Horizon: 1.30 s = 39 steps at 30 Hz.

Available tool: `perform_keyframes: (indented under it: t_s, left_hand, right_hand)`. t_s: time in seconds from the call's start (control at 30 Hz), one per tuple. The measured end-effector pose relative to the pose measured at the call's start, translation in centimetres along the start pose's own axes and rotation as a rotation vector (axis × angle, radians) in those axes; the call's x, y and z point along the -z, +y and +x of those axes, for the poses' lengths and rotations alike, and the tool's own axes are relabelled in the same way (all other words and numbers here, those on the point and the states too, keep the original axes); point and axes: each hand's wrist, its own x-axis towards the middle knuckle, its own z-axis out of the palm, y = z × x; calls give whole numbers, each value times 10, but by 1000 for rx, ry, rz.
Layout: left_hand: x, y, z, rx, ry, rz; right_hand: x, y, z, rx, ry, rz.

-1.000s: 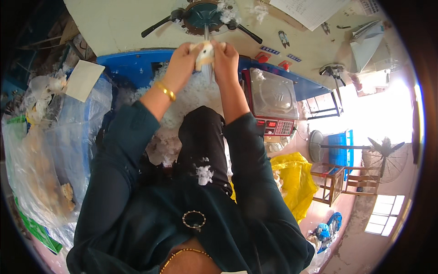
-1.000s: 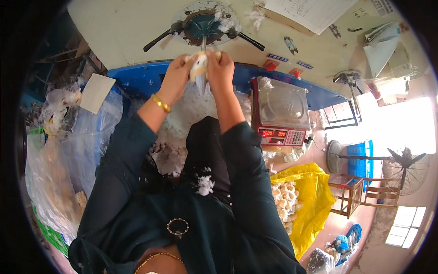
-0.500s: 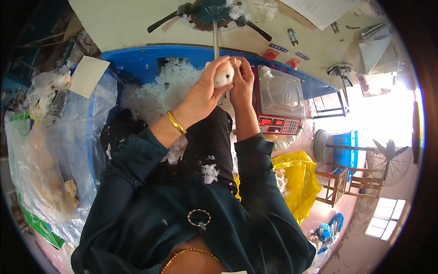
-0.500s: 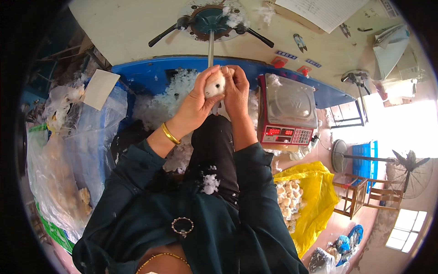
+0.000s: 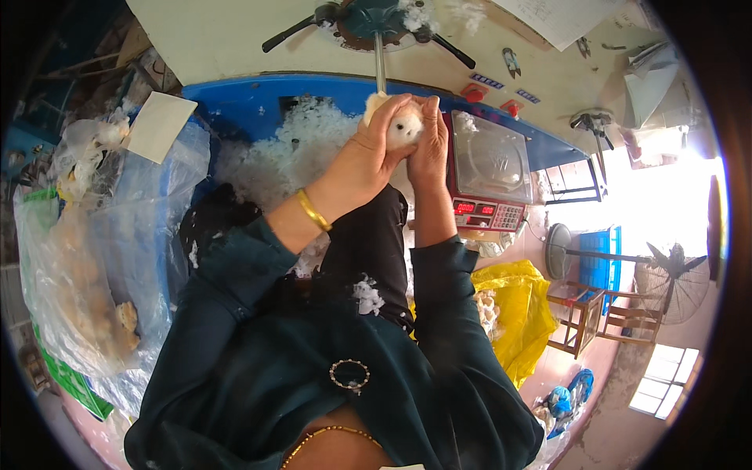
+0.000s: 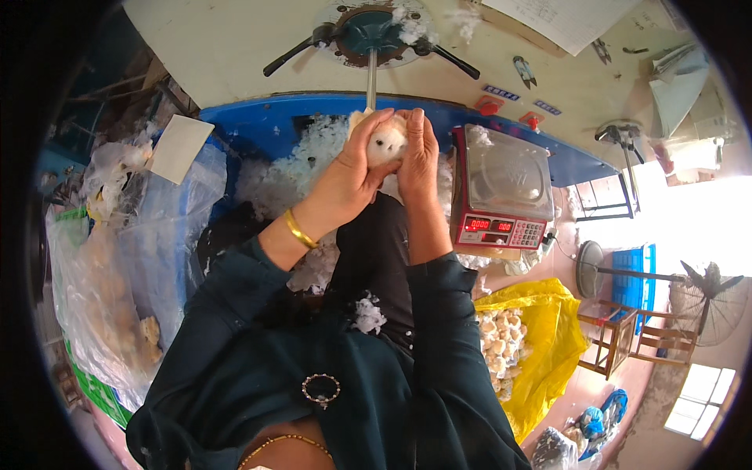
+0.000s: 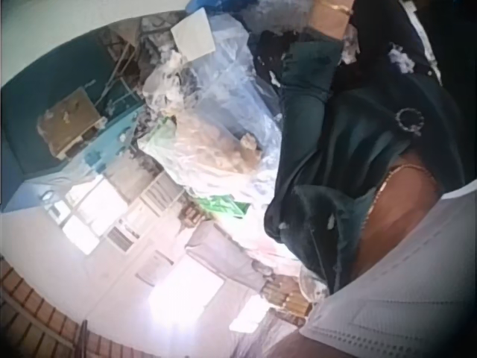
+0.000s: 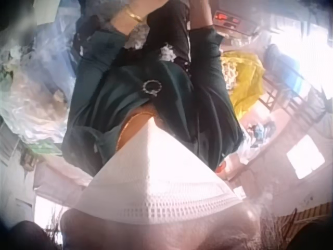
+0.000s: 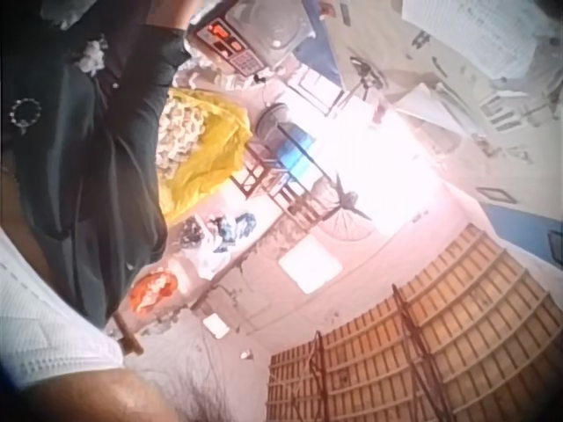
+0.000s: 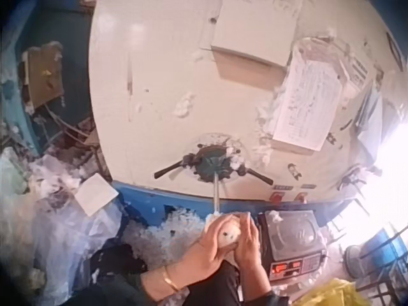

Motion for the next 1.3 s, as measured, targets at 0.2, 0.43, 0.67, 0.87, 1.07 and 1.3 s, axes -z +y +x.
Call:
perform_keyframes:
  t_s: [0.2, 0.43, 0.67, 0.87, 1.07, 1.3]
  left_hand:
    - [12, 9, -12, 175, -69, -187]
    - [26, -16, 3, 252, -116, -300]
    - [30, 4, -20, 238, -159, -306]
    - [43, 1, -36, 477, -93, -1023]
    - [31, -17, -69, 720, 159, -1225]
    - [148, -18, -180, 593, 155, 573]
  right_hand:
    - [2, -34, -30, 347, -247, -754]
    - [-22, -22, -11, 371, -197, -914]
    - [-8, -17, -37, 308, -198, -839]
    - [-4, -38, -52, -81, -256, -404]
    - [5, -46, -73, -99, -573, -695]
    - [254, -19, -132, -324, -191, -1140]
